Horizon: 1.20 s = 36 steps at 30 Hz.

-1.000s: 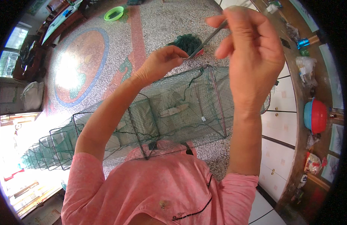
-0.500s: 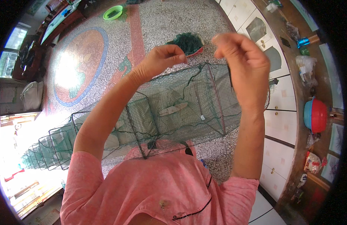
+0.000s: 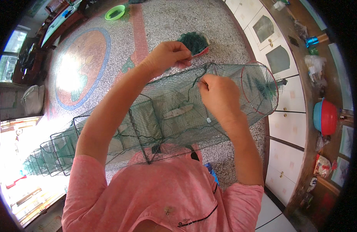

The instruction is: The person threads a thin line through the mesh of a large collapsible green fishing net using a small needle-like tool, tying several knots to secure or repair the structure.

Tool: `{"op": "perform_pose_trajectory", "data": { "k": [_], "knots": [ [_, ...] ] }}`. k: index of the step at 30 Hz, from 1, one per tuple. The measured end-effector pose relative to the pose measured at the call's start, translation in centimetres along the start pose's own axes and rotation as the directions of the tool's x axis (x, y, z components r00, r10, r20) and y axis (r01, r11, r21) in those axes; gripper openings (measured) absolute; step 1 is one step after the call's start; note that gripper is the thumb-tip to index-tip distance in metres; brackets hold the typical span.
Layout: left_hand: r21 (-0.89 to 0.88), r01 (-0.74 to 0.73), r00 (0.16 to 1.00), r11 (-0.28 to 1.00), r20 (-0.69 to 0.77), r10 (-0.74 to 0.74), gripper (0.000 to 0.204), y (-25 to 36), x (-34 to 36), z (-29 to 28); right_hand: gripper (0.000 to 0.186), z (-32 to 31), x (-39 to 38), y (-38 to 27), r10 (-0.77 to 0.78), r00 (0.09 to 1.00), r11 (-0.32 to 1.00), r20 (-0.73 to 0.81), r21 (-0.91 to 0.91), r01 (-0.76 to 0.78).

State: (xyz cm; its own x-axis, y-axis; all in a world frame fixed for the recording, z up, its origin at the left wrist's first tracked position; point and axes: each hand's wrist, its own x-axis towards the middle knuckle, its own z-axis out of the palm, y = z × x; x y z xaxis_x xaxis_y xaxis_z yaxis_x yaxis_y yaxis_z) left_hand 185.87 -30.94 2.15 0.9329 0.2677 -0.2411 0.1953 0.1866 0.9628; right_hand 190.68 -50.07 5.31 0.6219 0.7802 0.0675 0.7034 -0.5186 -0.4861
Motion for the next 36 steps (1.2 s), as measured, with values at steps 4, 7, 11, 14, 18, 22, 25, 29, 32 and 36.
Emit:
{"op": "perform_pose_trajectory", "data": {
  "k": [4, 7, 11, 14, 18, 22, 25, 29, 32, 36],
  "knots": [
    [-0.056, 0.021, 0.999, 0.998, -0.024, -0.023, 0.016, -0.5, -0.1, -0.1, 0.015, 0.8, 0.4, -0.2, -0.003, 0.999, 0.994, -0.036, -0.107, 0.000],
    [-0.048, 0.031, 1.000, 0.998, -0.001, -0.031, 0.015, -1.0, -0.1, -0.4, 0.016, 1.0, 0.7, -0.7, -0.021, 0.998, 0.996, -0.063, -0.090, 0.015],
    [-0.062, 0.095, 0.995, 0.994, 0.021, -0.094, 0.015, -1.3, -0.1, -0.2, 0.017, 1.7, 1.4, -0.6, -0.028, 0.993, 0.998, -0.116, -0.060, 0.021],
    [0.045, 0.151, 0.987, 0.988, 0.050, -0.153, 0.014, -1.1, -0.3, -0.2, 0.017, 2.2, 1.8, -0.6, -0.018, 0.987, 1.000, -0.160, -0.014, 0.016],
    [0.039, 0.126, 0.992, 0.991, 0.018, -0.127, 0.015, -1.6, 0.0, 0.2, 0.015, 2.3, 1.8, -0.7, -0.029, 0.986, 0.999, -0.162, -0.039, 0.023],
    [0.040, -0.063, 0.998, 0.997, -0.018, 0.064, 0.015, -1.8, 0.0, 0.3, 0.010, 1.8, 1.9, -1.6, -0.097, 0.954, 0.994, -0.284, 0.012, 0.105],
    [0.014, -0.214, 0.976, 0.977, -0.040, 0.214, 0.017, -1.1, -0.2, 0.4, 0.007, 1.6, 2.9, -1.9, -0.126, 0.931, 0.992, -0.343, -0.058, 0.112],
    [-0.077, -0.222, 0.975, 0.972, -0.028, 0.220, 0.018, -0.7, -0.6, 0.4, 0.011, 1.6, 4.3, -0.7, -0.056, 0.974, 0.995, -0.220, 0.069, 0.073],
    [-0.112, -0.174, 0.985, 0.978, -0.033, 0.172, 0.019, -1.0, -0.4, -0.1, 0.014, 1.2, 4.8, -0.7, -0.013, 0.978, 0.984, -0.208, 0.174, 0.050],
    [0.004, -0.145, 0.988, 0.989, -0.045, 0.145, 0.021, -1.0, -0.5, 0.3, 0.017, -1.2, 5.8, -1.9, 0.088, 0.941, 0.885, -0.326, 0.460, 0.077]
  ]
}}
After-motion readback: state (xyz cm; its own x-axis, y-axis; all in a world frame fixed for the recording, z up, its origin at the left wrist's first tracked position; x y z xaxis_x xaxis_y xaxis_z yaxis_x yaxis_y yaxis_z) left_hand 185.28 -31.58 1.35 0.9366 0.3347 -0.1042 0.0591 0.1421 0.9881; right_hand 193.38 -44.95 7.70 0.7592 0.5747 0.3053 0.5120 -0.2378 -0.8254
